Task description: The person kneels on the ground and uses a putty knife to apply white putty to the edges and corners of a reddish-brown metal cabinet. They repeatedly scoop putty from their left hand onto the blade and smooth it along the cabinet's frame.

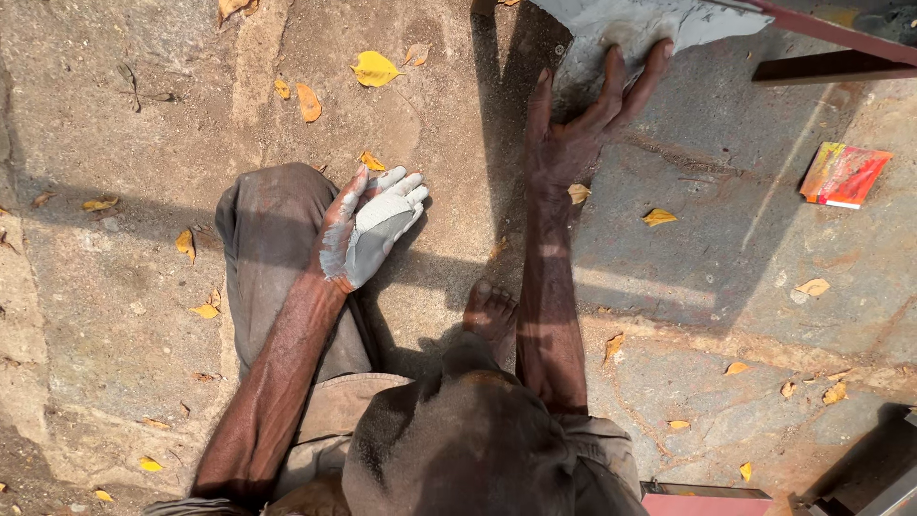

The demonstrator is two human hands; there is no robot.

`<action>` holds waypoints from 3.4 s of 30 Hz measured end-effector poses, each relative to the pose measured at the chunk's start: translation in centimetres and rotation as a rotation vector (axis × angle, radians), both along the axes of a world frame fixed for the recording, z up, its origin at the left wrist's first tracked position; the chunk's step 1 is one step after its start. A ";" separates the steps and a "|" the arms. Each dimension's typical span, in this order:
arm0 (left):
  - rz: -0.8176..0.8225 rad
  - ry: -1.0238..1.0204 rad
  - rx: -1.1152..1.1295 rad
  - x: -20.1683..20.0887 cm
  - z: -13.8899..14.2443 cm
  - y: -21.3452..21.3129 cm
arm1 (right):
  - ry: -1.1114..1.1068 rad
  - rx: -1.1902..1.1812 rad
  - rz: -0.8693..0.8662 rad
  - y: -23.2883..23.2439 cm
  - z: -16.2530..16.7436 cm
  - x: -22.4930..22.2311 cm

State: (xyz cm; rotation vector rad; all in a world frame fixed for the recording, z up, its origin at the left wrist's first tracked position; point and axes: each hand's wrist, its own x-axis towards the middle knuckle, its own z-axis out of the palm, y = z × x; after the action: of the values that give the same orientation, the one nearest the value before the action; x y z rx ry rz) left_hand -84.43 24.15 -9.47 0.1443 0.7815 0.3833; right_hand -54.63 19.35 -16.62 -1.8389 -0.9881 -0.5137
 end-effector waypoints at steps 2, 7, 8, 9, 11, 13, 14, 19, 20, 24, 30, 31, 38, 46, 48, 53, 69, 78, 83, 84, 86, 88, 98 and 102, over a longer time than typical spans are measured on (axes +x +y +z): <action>0.001 0.010 -0.003 -0.2 0.0 0.0 | 0.002 0.006 -0.009 0.7 0.1 -0.1; 0.020 0.031 -0.048 -0.2 -0.3 -0.1 | 0.004 0.015 -0.017 1.5 0.1 0.0; 0.022 0.024 -0.051 -0.1 -0.4 0.0 | 0.013 0.016 -0.011 2.0 -0.1 0.2; 0.026 0.017 -0.054 0.0 -0.4 0.0 | 0.007 0.020 -0.022 2.0 -0.2 0.4; 0.024 0.039 -0.063 0.2 -0.5 0.1 | 0.006 0.028 -0.021 2.7 -0.3 0.8; 0.009 0.040 -0.049 0.4 -0.6 0.2 | 0.000 0.039 -0.019 2.8 -0.9 0.9; 0.001 0.038 -0.039 0.5 -0.6 0.3 | 0.009 0.031 -0.020 2.7 -1.2 0.7; -0.003 0.034 -0.053 0.8 -0.7 -0.1 | 0.146 -0.080 -0.006 -0.7 -1.9 -1.5; -0.004 0.040 -0.050 0.7 -0.7 -0.2 | 0.113 -0.043 -0.041 -1.2 -1.8 -1.6; 0.003 0.020 -0.068 0.7 -0.7 -0.1 | 0.008 -0.018 -0.081 -1.5 -1.3 -0.7; -0.017 0.011 -0.052 0.7 -0.9 0.0 | 0.014 -0.012 -0.032 0.1 -0.6 -0.1; -0.017 0.015 -0.053 0.7 -1.0 0.0 | 0.016 -0.016 -0.028 0.2 -0.6 -0.1; -0.023 0.047 -0.041 0.6 -1.0 0.0 | 0.011 -0.011 -0.014 1.6 -1.7 0.0; -0.009 -0.010 -0.048 0.7 -0.8 0.1 | 0.103 -0.042 0.042 1.4 -1.8 -0.8; 0.021 -0.083 -0.062 1.2 -0.3 0.0 | 0.203 -0.091 0.067 -0.8 -0.4 -2.5; 0.152 -0.188 0.133 4.8 0.8 0.7 | 1.144 0.377 0.395 -9.2 6.3 -6.9; 0.479 -0.526 0.019 12.3 4.7 -3.6 | 0.520 -0.556 0.643 -15.3 16.6 -11.1; 0.364 -0.797 0.186 8.5 5.7 -0.1 | 0.363 -0.856 0.299 -16.9 15.5 -2.0; 0.464 -0.683 -0.132 5.1 0.1 -1.9 | -0.356 -0.940 0.210 -16.3 15.8 5.9; 0.494 -0.693 -0.181 4.6 -0.9 -2.3 | -0.372 -0.977 0.216 -16.2 16.0 7.0; 0.443 -0.594 -0.113 3.6 -2.3 -2.9 | -0.522 -1.020 0.187 -16.2 16.8 8.4; 0.417 -0.567 -0.052 3.0 -3.2 -3.1 | -0.620 -1.063 0.170 -15.4 17.5 8.7; 0.212 -0.486 0.464 2.4 -3.3 -2.7 | -0.570 -1.088 0.444 -5.3 17.4 1.7; 0.438 -0.661 0.037 1.9 -1.0 -1.5 | -0.524 -1.035 0.533 -5.9 19.5 0.4</action>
State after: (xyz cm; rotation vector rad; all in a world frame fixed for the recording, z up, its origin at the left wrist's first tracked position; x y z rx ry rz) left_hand -82.53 22.64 -10.45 -0.1230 0.1425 0.8098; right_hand -54.23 13.42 2.88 -2.1823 -2.3339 -0.1247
